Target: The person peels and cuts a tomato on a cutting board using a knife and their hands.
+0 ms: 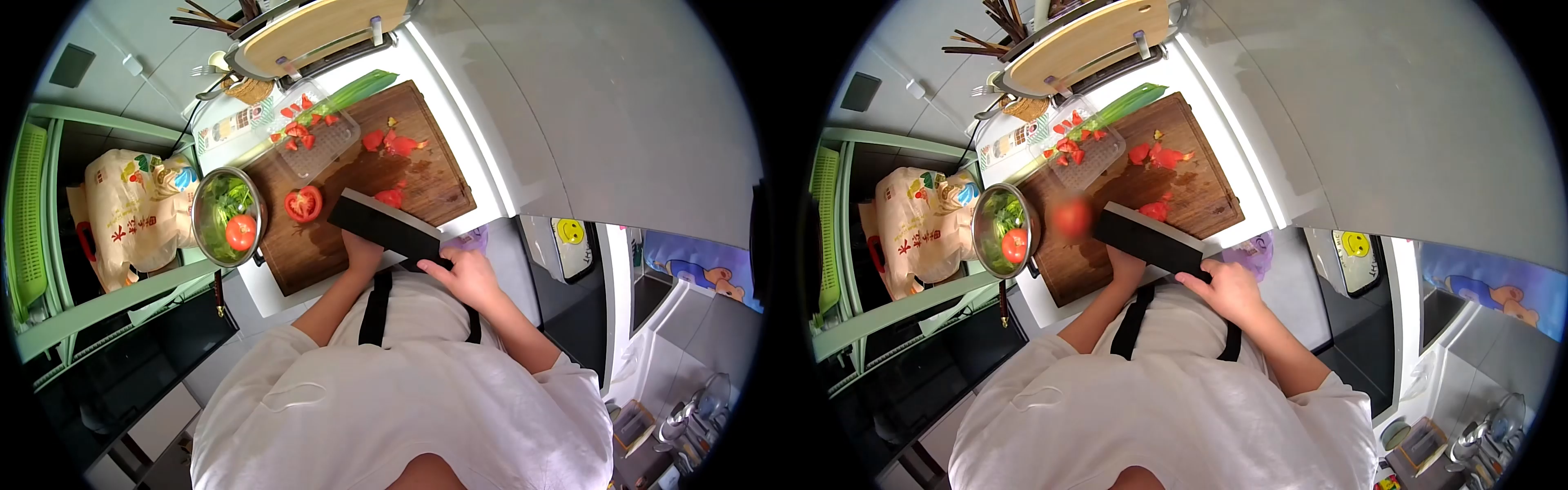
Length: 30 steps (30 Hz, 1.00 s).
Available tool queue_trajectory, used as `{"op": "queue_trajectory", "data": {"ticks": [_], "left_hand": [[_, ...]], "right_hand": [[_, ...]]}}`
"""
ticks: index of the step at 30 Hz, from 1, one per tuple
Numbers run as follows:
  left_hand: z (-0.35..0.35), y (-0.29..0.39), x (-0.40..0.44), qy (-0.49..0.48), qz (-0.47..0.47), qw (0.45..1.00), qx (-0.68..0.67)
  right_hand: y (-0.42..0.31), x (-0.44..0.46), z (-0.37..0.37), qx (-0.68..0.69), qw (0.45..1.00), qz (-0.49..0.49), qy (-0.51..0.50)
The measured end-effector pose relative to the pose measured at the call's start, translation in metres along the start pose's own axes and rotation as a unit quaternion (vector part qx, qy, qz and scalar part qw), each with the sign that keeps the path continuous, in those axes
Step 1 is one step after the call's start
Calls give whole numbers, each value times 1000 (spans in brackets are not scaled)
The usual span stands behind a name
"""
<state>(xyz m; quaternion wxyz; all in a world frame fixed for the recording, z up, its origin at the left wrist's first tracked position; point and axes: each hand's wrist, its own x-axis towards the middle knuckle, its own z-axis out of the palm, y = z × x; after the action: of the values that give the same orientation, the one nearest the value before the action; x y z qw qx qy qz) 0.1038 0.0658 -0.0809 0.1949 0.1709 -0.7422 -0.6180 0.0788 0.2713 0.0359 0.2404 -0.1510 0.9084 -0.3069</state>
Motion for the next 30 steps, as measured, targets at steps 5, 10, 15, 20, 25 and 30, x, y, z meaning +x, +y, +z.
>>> {"op": "queue_trajectory", "data": {"ticks": [5, 10, 15, 20, 25, 30], "left_hand": [[-2, -17, 2, -3, 48, 995, 83], [-1, 0, 3, -12, 17, 999, 32], [4, -16, 4, 8, 23, 998, 53], [6, -14, 4, 5, 31, 998, 60], [6, -11, 3, 25, 31, 999, 36], [6, -22, 4, 19, 33, 997, 72]], "right_hand": [[4, 5, 0, -20, 1000, 12, -5], [6, 4, -1, -28, 1000, -5, -2], [10, 13, 4, -41, 999, -15, -2], [1, 18, 0, -35, 999, -4, -22], [-2, 16, -13, -26, 998, 18, -50], [-5, 26, -8, -48, 998, 3, -46]]}}
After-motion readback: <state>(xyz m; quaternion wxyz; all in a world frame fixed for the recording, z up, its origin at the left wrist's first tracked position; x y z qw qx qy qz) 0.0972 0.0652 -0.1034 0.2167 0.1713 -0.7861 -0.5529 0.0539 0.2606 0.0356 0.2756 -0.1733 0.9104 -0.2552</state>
